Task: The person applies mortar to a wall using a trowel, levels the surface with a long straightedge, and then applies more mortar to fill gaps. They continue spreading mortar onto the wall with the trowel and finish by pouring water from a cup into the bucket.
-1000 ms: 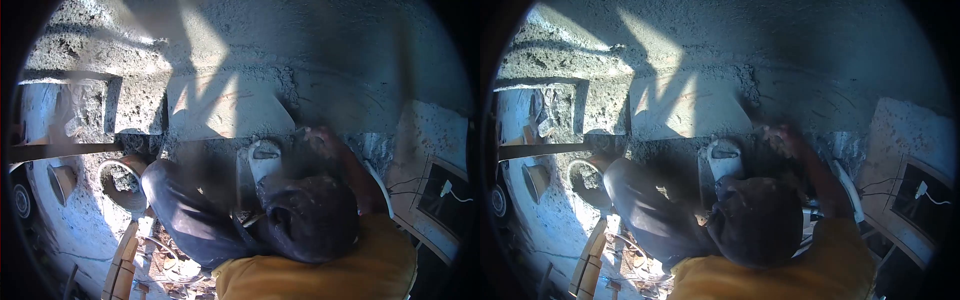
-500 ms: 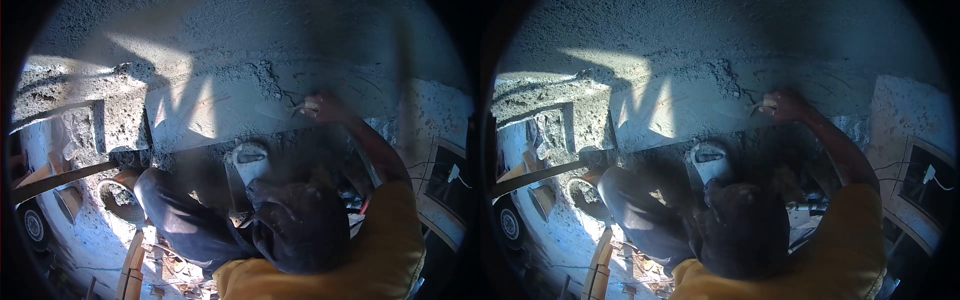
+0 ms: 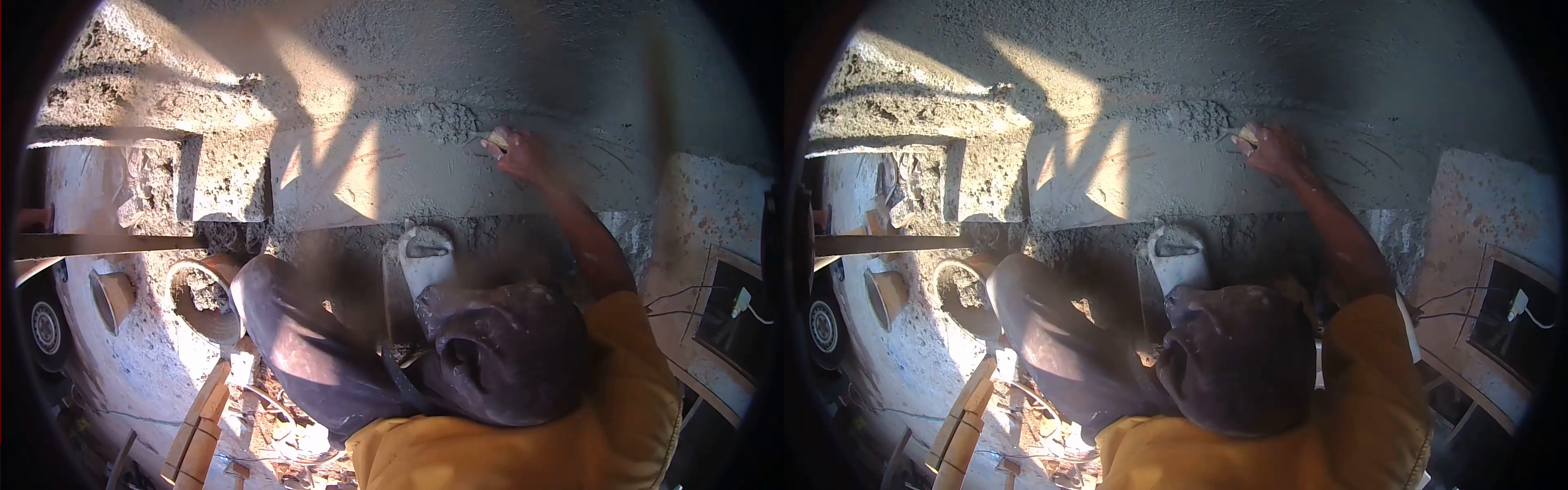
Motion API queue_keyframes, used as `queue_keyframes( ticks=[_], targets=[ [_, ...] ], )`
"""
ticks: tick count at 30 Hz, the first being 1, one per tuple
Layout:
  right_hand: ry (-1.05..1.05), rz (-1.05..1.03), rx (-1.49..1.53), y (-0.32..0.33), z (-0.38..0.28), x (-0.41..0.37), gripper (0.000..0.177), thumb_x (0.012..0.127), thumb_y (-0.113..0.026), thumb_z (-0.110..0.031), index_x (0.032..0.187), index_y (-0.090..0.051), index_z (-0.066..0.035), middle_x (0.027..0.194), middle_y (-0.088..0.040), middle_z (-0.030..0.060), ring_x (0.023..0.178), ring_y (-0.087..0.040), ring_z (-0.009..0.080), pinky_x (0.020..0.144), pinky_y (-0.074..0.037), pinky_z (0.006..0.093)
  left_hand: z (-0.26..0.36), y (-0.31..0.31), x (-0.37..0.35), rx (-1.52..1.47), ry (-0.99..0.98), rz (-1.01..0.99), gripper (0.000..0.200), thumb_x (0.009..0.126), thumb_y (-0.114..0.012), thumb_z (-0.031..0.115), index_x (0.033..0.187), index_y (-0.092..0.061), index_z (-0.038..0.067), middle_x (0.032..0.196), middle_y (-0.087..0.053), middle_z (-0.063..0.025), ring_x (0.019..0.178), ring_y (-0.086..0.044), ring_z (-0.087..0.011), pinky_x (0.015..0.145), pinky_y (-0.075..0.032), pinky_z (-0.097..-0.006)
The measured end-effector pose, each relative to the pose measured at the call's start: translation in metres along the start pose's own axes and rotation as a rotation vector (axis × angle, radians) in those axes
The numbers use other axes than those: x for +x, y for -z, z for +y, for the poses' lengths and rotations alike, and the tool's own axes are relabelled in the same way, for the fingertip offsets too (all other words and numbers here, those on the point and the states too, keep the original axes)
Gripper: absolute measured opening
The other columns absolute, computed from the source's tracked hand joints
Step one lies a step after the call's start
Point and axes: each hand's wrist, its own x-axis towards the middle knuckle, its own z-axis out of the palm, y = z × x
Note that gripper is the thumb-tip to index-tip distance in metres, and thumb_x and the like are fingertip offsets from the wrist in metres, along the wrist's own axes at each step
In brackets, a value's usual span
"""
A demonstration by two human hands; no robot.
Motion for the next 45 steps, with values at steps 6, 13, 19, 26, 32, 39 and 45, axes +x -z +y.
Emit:
queue_keyframes(
  ticks=[6, 13, 19, 26, 32, 39, 45],
  targets=[
    [0.174, 0.101, -0.112, 0.027, -0.06, -0.014, 0.058, 0.1, -0.061, -0.056, 0.136, -0.065, -0.01, 0.119, -0.072, 0.027, 0.119, -0.065, 0.0478, 0.103, -0.05, 0.0576, -0.009, 0.054, 0.034, -0.014, 0.008, 0.102, 0.068, 0.11, -0.033, 0.047, 0.124, -0.067, -0.01, 0.124, -0.072, -0.0239, 0.117, -0.07, -0.0349, 0.107, -0.055, -0.0446],
    [0.753, 0.205, -0.105, 0.084, -0.239, -0.05, 0.043, 0.099, -0.069, -0.044, 0.117, -0.069, -0.005, 0.1, -0.076, 0.0211, 0.098, -0.073, 0.0432, 0.09, -0.055, 0.0529, -0.003, 0.126, 0.077, -0.045, 0.049, 0.275, 0.067, 0.111, -0.032, 0.046, 0.123, -0.067, -0.009, 0.123, -0.072, -0.0241, 0.117, -0.07, -0.0352, 0.107, -0.055, -0.0442],
    [1.15, -0.268, 0.404, 0.088, -0.395, -0.088, 0.047, 0.098, -0.071, -0.049, 0.097, -0.075, -0.002, 0.083, -0.074, 0.0152, 0.077, -0.071, 0.0277, 0.073, -0.056, 0.042, -0.015, 0.129, 0.078, -0.111, 0.048, 0.304, 0.07, 0.104, -0.044, 0.055, 0.131, -0.057, -0.008, 0.123, -0.071, -0.0247, 0.114, -0.07, -0.0343, 0.107, -0.054, -0.0472],
    [0.769, -1.091, 0.466, 0.029, -0.516, -0.099, 0.056, 0.095, -0.072, -0.057, 0.09, -0.074, -0.002, 0.063, -0.061, 0.0061, 0.045, -0.054, 0.012, 0.043, -0.041, 0.0281, -0.006, 0.119, 0.071, -0.128, 0.032, 0.334, 0.072, 0.1, -0.049, 0.057, 0.128, -0.056, -0.009, 0.119, -0.07, -0.0244, 0.113, -0.07, -0.0344, 0.107, -0.053, -0.0487],
    [0.664, -0.781, 0.507, 0.05, -0.424, -0.06, 0.056, 0.095, -0.075, -0.054, 0.102, -0.075, 0.001, 0.061, -0.059, 0.0037, 0.045, -0.054, 0.0113, 0.042, -0.041, 0.03, -0.014, 0.108, 0.073, -0.166, 0.083, 0.284, 0.074, 0.1, -0.049, 0.056, 0.13, -0.055, -0.011, 0.121, -0.07, -0.0263, 0.115, -0.069, -0.0348, 0.107, -0.053, -0.0501],
    [0.037, -0.652, 0.915, -0.03, -0.175, -0.026, 0.05, 0.1, -0.069, -0.053, 0.099, -0.07, -0.002, 0.064, -0.06, 0.0036, 0.048, -0.056, 0.012, 0.04, -0.042, 0.0309, -0.036, 0.044, 0.038, -0.014, -0.023, 0.136, 0.072, 0.102, -0.048, 0.055, 0.13, -0.056, -0.011, 0.121, -0.07, -0.0258, 0.114, -0.069, -0.0343, 0.107, -0.053, -0.0494],
    [-0.286, -0.322, 0.768, -0.029, -0.036, -0.077, 0.047, 0.099, -0.068, -0.052, 0.094, -0.072, -0.005, 0.076, -0.07, 0.0119, 0.06, -0.067, 0.0241, 0.053, -0.052, 0.0396, -0.026, -0.011, 0.016, 0.003, -0.033, 0.043, 0.069, 0.104, -0.047, 0.054, 0.13, -0.057, -0.01, 0.12, -0.07, -0.0254, 0.114, -0.069, -0.0338, 0.107, -0.053, -0.0489]
  ],
)
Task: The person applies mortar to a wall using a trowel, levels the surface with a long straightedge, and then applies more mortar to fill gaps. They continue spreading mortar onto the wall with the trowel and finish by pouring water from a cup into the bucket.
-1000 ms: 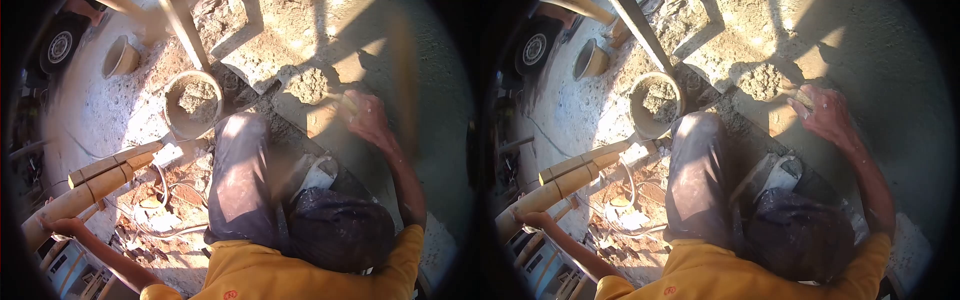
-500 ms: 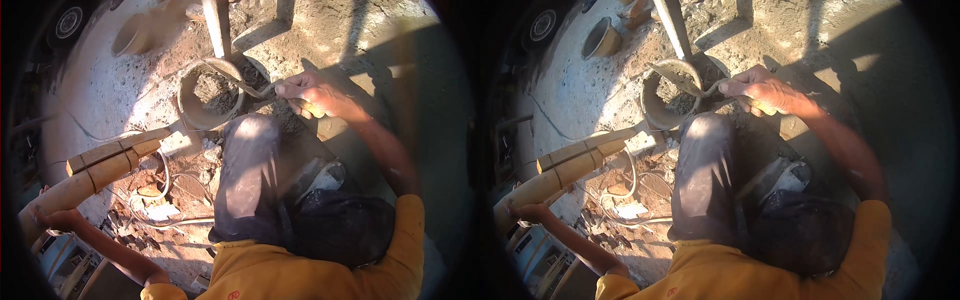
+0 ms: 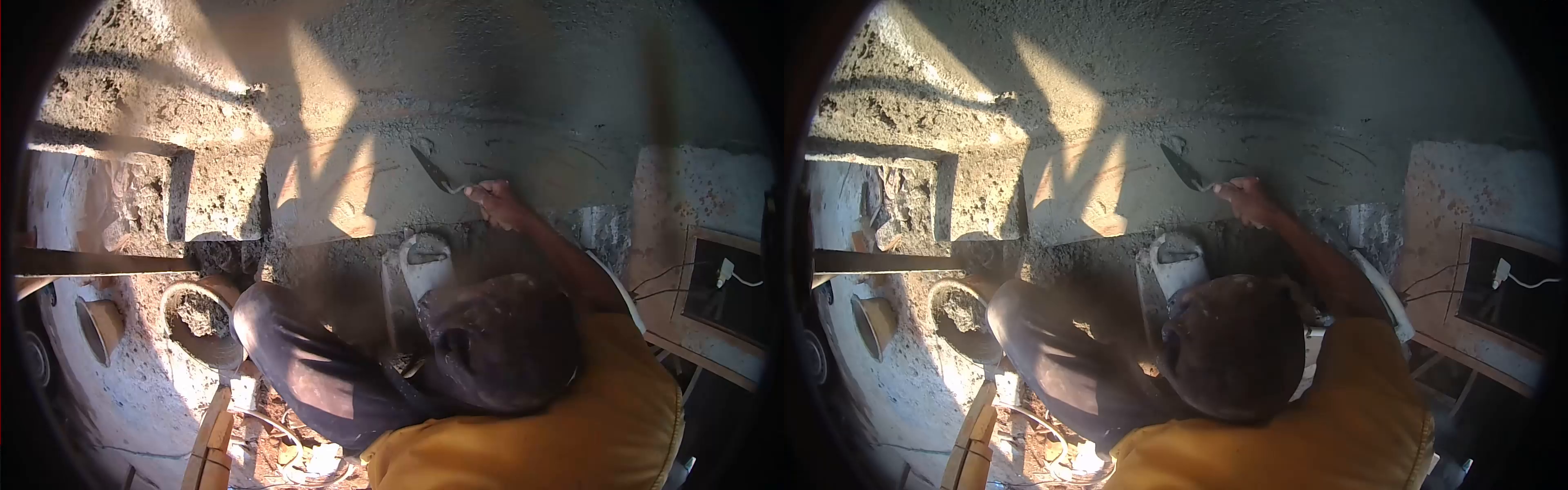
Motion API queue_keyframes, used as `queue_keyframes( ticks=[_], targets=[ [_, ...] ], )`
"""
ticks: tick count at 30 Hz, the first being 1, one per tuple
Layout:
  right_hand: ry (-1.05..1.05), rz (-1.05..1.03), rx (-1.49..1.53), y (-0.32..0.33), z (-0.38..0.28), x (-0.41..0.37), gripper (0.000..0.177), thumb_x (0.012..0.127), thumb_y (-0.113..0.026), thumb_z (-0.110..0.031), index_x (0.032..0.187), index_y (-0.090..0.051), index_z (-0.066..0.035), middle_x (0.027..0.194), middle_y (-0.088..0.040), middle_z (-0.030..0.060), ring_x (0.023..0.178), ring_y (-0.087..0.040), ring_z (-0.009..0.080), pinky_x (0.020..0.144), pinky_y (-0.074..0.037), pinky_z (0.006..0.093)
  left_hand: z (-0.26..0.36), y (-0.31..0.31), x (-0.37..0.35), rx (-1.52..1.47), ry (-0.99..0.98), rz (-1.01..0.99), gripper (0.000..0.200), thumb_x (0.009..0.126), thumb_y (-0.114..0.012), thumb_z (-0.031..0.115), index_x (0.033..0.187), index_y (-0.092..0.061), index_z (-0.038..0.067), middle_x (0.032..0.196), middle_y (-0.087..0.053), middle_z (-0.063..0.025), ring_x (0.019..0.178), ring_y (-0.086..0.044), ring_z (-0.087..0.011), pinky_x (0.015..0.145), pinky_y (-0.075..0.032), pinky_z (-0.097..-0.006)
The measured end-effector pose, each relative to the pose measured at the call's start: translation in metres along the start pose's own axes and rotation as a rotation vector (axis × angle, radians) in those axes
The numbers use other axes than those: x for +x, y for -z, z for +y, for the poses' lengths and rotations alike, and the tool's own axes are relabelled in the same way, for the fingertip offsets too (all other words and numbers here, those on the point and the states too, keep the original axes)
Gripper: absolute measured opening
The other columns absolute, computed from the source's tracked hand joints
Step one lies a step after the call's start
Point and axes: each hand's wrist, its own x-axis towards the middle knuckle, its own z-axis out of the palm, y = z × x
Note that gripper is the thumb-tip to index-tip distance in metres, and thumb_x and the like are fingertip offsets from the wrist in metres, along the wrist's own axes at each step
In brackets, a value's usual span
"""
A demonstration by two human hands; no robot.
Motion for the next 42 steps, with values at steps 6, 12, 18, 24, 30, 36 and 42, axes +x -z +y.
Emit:
queue_keyframes(
  ticks=[6, 12, 18, 24, 30, 36, 42],
  targets=[
    [0.477, 0.113, -0.788, 0.051, 0.007, 0.025, 0.041, 0.093, -0.072, -0.048, 0.106, -0.076, -0.009, 0.099, -0.074, 0.0223, 0.102, -0.069, 0.0462, 0.089, -0.053, 0.0552, 0.017, -0.023, -0.002, -0.013, -0.031, -0.044, 0.068, 0.106, -0.045, 0.052, 0.13, -0.058, -0.009, 0.119, -0.07, -0.025, 0.113, -0.068, -0.0334, 0.106, -0.053, -0.0483],
    [0.408, 0.077, -0.839, 0.076, -0.077, 0.082, 0.043, 0.095, -0.07, -0.047, 0.117, -0.073, -0.01, 0.122, -0.071, 0.0224, 0.121, -0.065, 0.0415, 0.103, -0.051, 0.0515, 0.026, -0.006, 0.011, -0.014, -0.051, -0.021, 0.066, 0.108, -0.044, 0.051, 0.13, -0.059, -0.009, 0.119, -0.07, -0.0245, 0.112, -0.068, -0.0329, 0.106, -0.053, -0.0478],
    [0.352, 0.232, -0.874, 0.038, -0.078, 0.077, 0.052, 0.1, -0.061, -0.05, 0.135, -0.065, -0.011, 0.14, -0.063, 0.0226, 0.136, -0.055, 0.0421, 0.115, -0.043, 0.0533, 0.018, 0.044, 0.037, 0.012, -0.046, 0.049, 0.064, 0.111, -0.043, 0.05, 0.13, -0.06, -0.008, 0.118, -0.07, -0.0241, 0.111, -0.068, -0.0325, 0.106, -0.053, -0.0473],
    [0.433, 0.216, -0.866, -0.036, -0.131, 0.054, 0.058, 0.104, -0.053, -0.054, 0.142, -0.063, -0.011, 0.134, -0.067, 0.0246, 0.131, -0.058, 0.0438, 0.114, -0.042, 0.0544, 0.006, 0.15, 0.069, 0.011, -0.085, 0.143, 0.063, 0.113, -0.041, 0.049, 0.13, -0.061, -0.008, 0.118, -0.07, -0.0237, 0.111, -0.067, -0.032, 0.105, -0.053, -0.0467],
    [1.295, 0.3, -0.843, -0.096, -0.248, -0.017, 0.043, 0.096, -0.069, -0.036, 0.128, -0.069, -0.008, 0.114, -0.071, 0.0202, 0.105, -0.069, 0.0404, 0.087, -0.057, 0.0509, -0.055, 0.146, -0.051, -0.081, 0.121, 0.315, 0.069, 0.108, -0.052, 0.055, 0.146, -0.042, -0.002, 0.143, -0.057, -0.0233, 0.131, -0.059, -0.0371, 0.115, -0.045, -0.0526],
    [1.944, 0.148, -1.126, -0.216, -0.347, -0.106, 0.032, 0.085, -0.069, -0.014, 0.116, -0.066, -0.008, 0.092, -0.065, 0.0149, 0.081, -0.068, 0.0319, 0.068, -0.057, 0.043, -0.086, 0.066, -0.239, -0.09, 0.663, -0.093, 0.059, 0.103, -0.064, 0.041, 0.142, -0.049, 0.0, 0.131, -0.061, -0.0233, 0.116, -0.064, -0.0315, 0.1, -0.053, -0.0483],
    [2.284, 0.135, -0.677, -0.311, -0.382, -0.158, 0.042, 0.083, -0.067, -0.006, 0.125, -0.062, -0.006, 0.093, -0.062, 0.0103, 0.081, -0.069, 0.0286, 0.069, -0.057, 0.0421, -0.084, -0.025, -0.281, -0.248, 1.004, -0.716, 0.068, 0.102, -0.068, 0.039, 0.154, -0.043, 0.003, 0.154, -0.049, -0.0222, 0.139, -0.053, -0.0331, 0.113, -0.044, -0.0484]
  ],
)
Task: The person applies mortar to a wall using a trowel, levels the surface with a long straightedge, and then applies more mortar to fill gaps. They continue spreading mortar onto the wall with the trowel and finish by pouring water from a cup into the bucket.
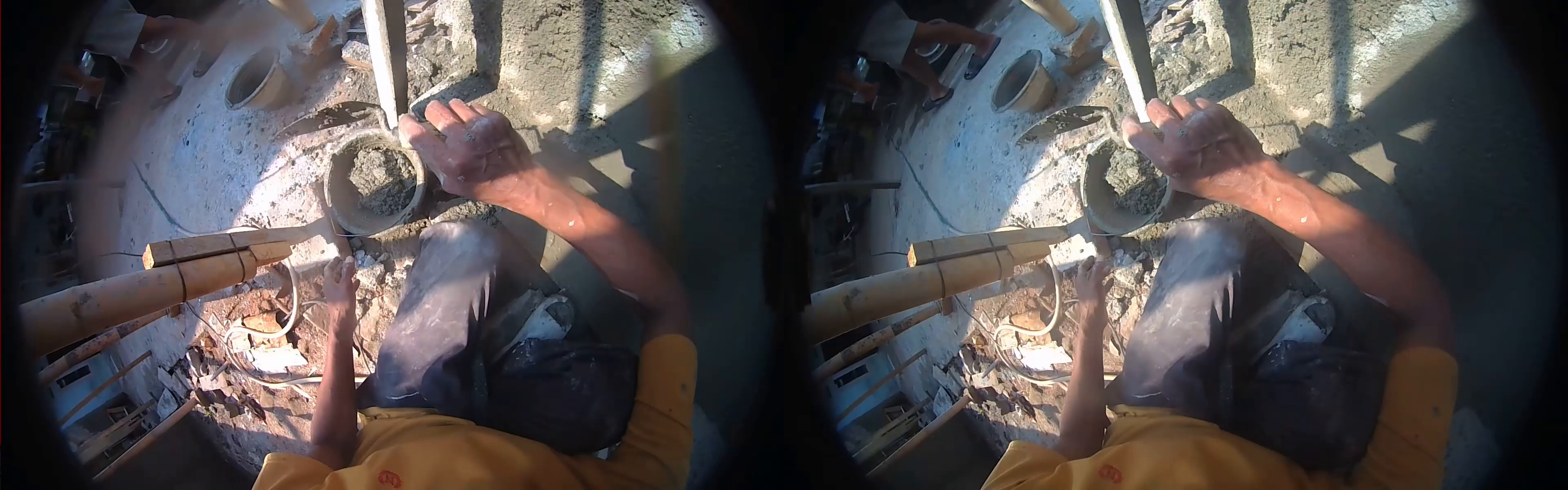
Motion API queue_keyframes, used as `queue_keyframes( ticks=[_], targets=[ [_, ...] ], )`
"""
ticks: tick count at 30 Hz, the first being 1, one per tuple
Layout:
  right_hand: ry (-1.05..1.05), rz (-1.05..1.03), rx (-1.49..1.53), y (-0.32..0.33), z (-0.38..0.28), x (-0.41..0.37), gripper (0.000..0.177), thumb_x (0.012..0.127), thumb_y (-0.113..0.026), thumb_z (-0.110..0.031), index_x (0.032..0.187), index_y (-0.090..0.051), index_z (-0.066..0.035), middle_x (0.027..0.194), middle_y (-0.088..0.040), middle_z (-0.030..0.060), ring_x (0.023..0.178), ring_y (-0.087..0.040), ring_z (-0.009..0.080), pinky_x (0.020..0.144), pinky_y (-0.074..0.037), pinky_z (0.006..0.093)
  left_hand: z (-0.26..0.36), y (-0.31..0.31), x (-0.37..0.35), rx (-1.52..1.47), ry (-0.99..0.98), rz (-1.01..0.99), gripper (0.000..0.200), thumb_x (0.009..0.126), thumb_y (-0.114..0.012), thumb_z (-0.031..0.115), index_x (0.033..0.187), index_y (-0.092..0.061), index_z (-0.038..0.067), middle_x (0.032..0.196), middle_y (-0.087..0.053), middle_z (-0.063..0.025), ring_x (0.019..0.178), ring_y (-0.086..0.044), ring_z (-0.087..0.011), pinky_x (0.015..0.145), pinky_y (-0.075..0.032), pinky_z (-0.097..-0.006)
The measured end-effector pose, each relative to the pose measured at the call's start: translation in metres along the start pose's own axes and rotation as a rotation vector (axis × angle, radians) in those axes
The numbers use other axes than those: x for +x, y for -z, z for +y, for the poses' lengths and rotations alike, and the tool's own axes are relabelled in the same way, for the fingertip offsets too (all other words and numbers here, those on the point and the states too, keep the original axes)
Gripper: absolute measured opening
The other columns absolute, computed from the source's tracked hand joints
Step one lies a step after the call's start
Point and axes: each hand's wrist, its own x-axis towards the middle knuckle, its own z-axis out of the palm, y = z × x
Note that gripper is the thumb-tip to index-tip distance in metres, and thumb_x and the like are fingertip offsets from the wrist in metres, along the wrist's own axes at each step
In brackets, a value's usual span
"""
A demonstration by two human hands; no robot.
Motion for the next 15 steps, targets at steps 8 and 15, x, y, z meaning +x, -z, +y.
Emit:
queue_keyframes(
  ticks=[8, 15],
  targets=[
    [-0.358, -0.792, 0.172, -0.019, 0.032, -0.132, 0.045, 0.095, -0.062, -0.021, 0.138, -0.057, -0.007, 0.095, -0.067, 0.019, 0.08, -0.07, 0.0408, 0.073, -0.056, 0.0519, -0.01, -0.025, 0.095, -0.267, 0.038, -0.136, 0.065, 0.1, -0.069, 0.043, 0.149, -0.047, 0.005, 0.146, -0.052, -0.0183, 0.137, -0.051, -0.0307, 0.113, -0.042, -0.0493],
    [-1.173, -0.46, 0.162, 0.088, -0.02, -0.311, 0.046, 0.098, -0.068, -0.03, 0.134, -0.063, -0.002, 0.11, -0.073, 0.0258, 0.107, -0.071, 0.0436, 0.092, -0.056, 0.051, 0.097, -0.069, 0.072, -0.65, -0.075, -0.001, 0.025, 0.106, -0.061, 0.032, 0.103, -0.059, 0.008, 0.095, -0.061, -0.005, 0.092, -0.06, -0.0199, 0.092, -0.053, -0.0375]
  ],
)
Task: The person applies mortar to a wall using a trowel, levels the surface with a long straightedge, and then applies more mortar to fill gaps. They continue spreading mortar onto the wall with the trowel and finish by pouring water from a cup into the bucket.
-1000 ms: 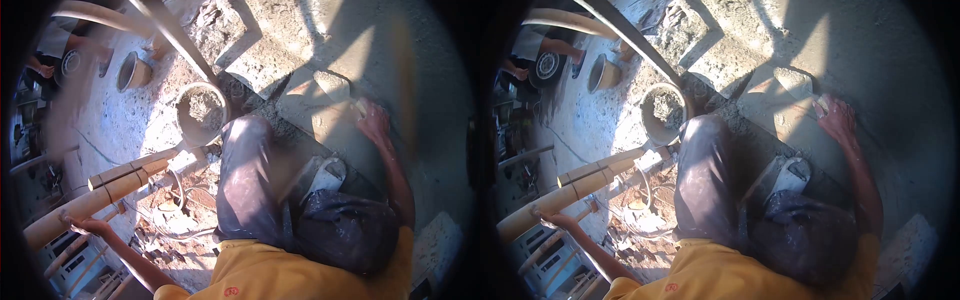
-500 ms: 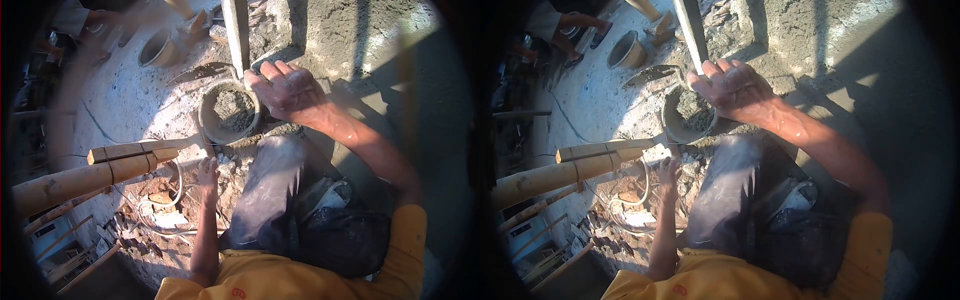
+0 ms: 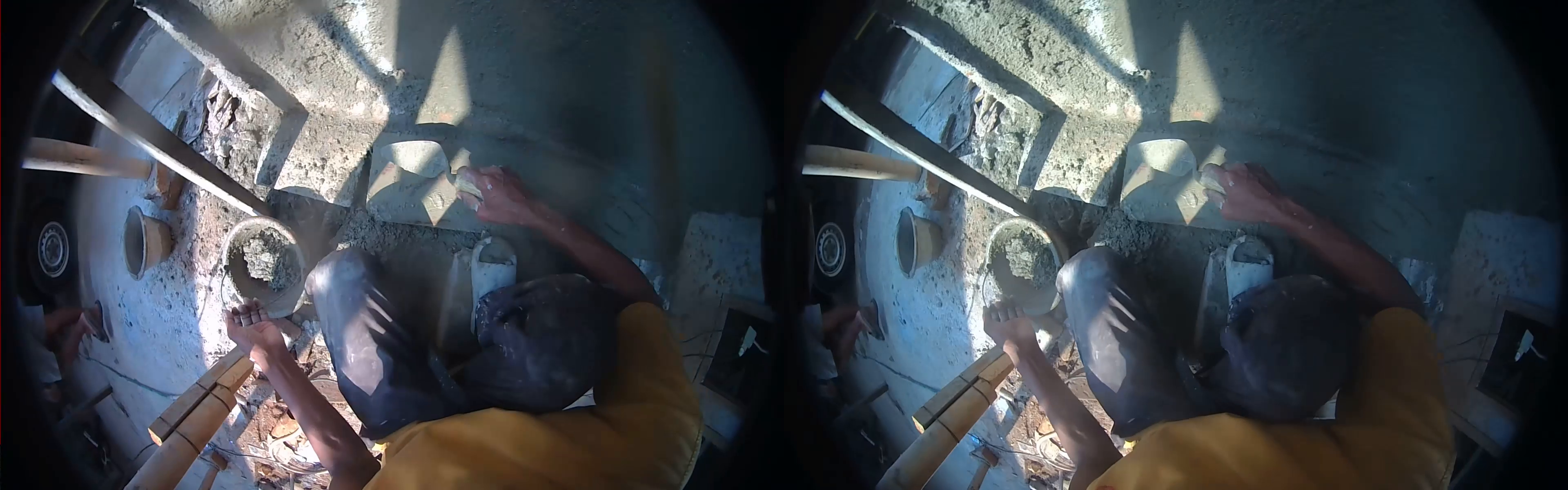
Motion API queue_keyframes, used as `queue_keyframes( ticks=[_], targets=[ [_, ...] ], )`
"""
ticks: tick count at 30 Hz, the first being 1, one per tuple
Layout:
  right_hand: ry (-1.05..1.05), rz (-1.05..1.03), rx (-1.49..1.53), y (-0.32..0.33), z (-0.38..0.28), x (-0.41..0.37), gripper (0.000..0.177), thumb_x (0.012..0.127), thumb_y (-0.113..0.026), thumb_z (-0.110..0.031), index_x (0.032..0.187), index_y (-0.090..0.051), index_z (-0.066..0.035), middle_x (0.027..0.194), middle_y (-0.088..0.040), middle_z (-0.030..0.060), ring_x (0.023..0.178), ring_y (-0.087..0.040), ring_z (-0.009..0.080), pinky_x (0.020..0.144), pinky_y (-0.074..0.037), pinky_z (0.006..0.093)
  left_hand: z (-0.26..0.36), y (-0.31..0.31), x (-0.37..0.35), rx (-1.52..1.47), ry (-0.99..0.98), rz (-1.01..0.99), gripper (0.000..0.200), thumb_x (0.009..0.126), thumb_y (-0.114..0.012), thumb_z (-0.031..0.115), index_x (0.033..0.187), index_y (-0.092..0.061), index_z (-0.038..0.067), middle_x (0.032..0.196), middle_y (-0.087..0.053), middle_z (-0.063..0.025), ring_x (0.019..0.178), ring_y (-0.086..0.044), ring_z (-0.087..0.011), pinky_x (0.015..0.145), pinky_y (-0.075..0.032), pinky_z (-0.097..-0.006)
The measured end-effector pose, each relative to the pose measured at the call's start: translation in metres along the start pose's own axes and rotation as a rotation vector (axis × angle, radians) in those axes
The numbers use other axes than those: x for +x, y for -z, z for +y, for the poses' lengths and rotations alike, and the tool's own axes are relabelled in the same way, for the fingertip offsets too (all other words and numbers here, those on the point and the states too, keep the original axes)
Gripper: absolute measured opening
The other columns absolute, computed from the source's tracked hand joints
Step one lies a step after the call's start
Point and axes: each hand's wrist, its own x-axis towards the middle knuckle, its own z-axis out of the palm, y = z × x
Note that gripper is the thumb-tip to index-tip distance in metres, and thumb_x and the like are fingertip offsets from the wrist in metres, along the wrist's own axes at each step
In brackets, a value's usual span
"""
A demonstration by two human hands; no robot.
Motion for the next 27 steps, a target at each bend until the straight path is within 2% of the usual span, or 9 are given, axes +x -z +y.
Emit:
queue_keyframes(
  ticks=[2, 7, 9, 11, 15, 21, 22, 23, 27],
  targets=[
    [-0.191, 0.104, 0.123, -0.019, 0.037, -0.052, 0.045, 0.098, -0.07, -0.028, 0.133, -0.064, -0.001, 0.116, -0.073, 0.0251, 0.108, -0.072, 0.0431, 0.094, -0.057, 0.0489, 0.012, -0.053, -0.019, 0.084, -0.009, -0.129, 0.025, 0.107, -0.059, 0.03, 0.1, -0.059, 0.006, 0.096, -0.061, -0.0058, 0.089, -0.06, -0.0204, 0.092, -0.054, -0.0377],
    [-0.693, 0.586, 0.398, -0.069, 0.069, -0.162, 0.037, 0.095, -0.074, -0.028, 0.117, -0.07, 0.001, 0.104, -0.075, 0.0249, 0.096, -0.074, 0.041, 0.084, -0.058, 0.0451, -0.007, -0.108, -0.021, 0.396, -0.169, -0.249, 0.025, 0.108, -0.055, 0.028, 0.102, -0.057, 0.004, 0.095, -0.058, -0.0082, 0.087, -0.059, -0.0194, 0.085, -0.056, -0.0368],
    [-0.846, 0.668, 0.452, -0.078, 0.068, -0.19, 0.037, 0.094, -0.075, -0.029, 0.115, -0.071, 0.002, 0.1, -0.075, 0.0232, 0.092, -0.074, 0.037, 0.081, -0.057, 0.0431, -0.017, -0.106, -0.036, 0.519, -0.354, -0.427, 0.024, 0.107, -0.056, 0.027, 0.103, -0.057, 0.003, 0.095, -0.057, -0.0083, 0.087, -0.06, -0.0191, 0.083, -0.057, -0.0365],
    [-0.976, 0.706, 0.516, -0.091, 0.079, -0.214, 0.038, 0.093, -0.076, -0.03, 0.113, -0.071, 0.002, 0.097, -0.075, 0.0211, 0.088, -0.074, 0.0315, 0.08, -0.056, 0.0415, -0.019, -0.121, -0.05, 0.545, -0.312, -0.406, 0.021, 0.106, -0.057, 0.025, 0.103, -0.059, 0.004, 0.092, -0.058, -0.0065, 0.085, -0.06, -0.0177, 0.082, -0.058, -0.0362],
    [-1.045, 0.787, 0.474, -0.121, 0.095, -0.241, 0.036, 0.096, -0.076, -0.027, 0.115, -0.072, 0.003, 0.096, -0.075, 0.0157, 0.086, -0.07, 0.0212, 0.08, -0.055, 0.0376, -0.001, -0.167, -0.094, 0.473, -0.041, -0.324, 0.021, 0.105, -0.058, 0.023, 0.102, -0.062, 0.003, 0.086, -0.061, -0.0025, 0.076, -0.06, -0.0148, 0.08, -0.059, -0.0351],
    [-0.986, 0.781, 0.634, -0.103, 0.073, -0.232, 0.04, 0.097, -0.077, -0.028, 0.12, -0.072, 0.005, 0.097, -0.076, 0.013, 0.087, -0.07, 0.0182, 0.083, -0.056, 0.0358, 0.013, -0.168, -0.142, 0.728, -0.282, -0.587, 0.029, 0.103, -0.059, 0.02, 0.116, -0.066, -0.004, 0.085, -0.06, -0.0028, 0.074, -0.057, -0.0131, 0.076, -0.054, -0.0318],
    [-0.964, 0.792, 0.643, -0.103, 0.069, -0.229, 0.041, 0.097, -0.077, -0.028, 0.12, -0.071, 0.005, 0.097, -0.076, 0.0138, 0.086, -0.071, 0.0188, 0.083, -0.056, 0.0356, 0.01, -0.171, -0.157, 0.672, -0.228, -0.707, 0.029, 0.102, -0.06, 0.02, 0.115, -0.067, -0.004, 0.084, -0.059, -0.0027, 0.074, -0.057, -0.0129, 0.076, -0.053, -0.0317],
    [-0.943, 0.807, 0.649, -0.102, 0.066, -0.228, 0.042, 0.097, -0.077, -0.028, 0.121, -0.071, 0.005, 0.096, -0.076, 0.0146, 0.086, -0.071, 0.0194, 0.083, -0.056, 0.0354, 0.006, -0.187, -0.168, 0.78, -0.148, -0.585, 0.026, 0.099, -0.063, 0.02, 0.109, -0.069, -0.004, 0.082, -0.058, -0.0023, 0.073, -0.056, -0.0127, 0.076, -0.054, -0.0316],
    [-0.908, 0.774, 0.531, -0.11, 0.058, -0.233, 0.044, 0.097, -0.077, -0.029, 0.122, -0.07, 0.006, 0.095, -0.076, 0.0171, 0.085, -0.072, 0.0221, 0.081, -0.057, 0.0361, -0.012, -0.216, -0.206, 0.826, -0.201, -0.8, 0.024, 0.098, -0.066, 0.02, 0.103, -0.07, -0.003, 0.08, -0.057, 0.0001, 0.071, -0.053, -0.0099, 0.066, -0.048, -0.0264]
  ],
)
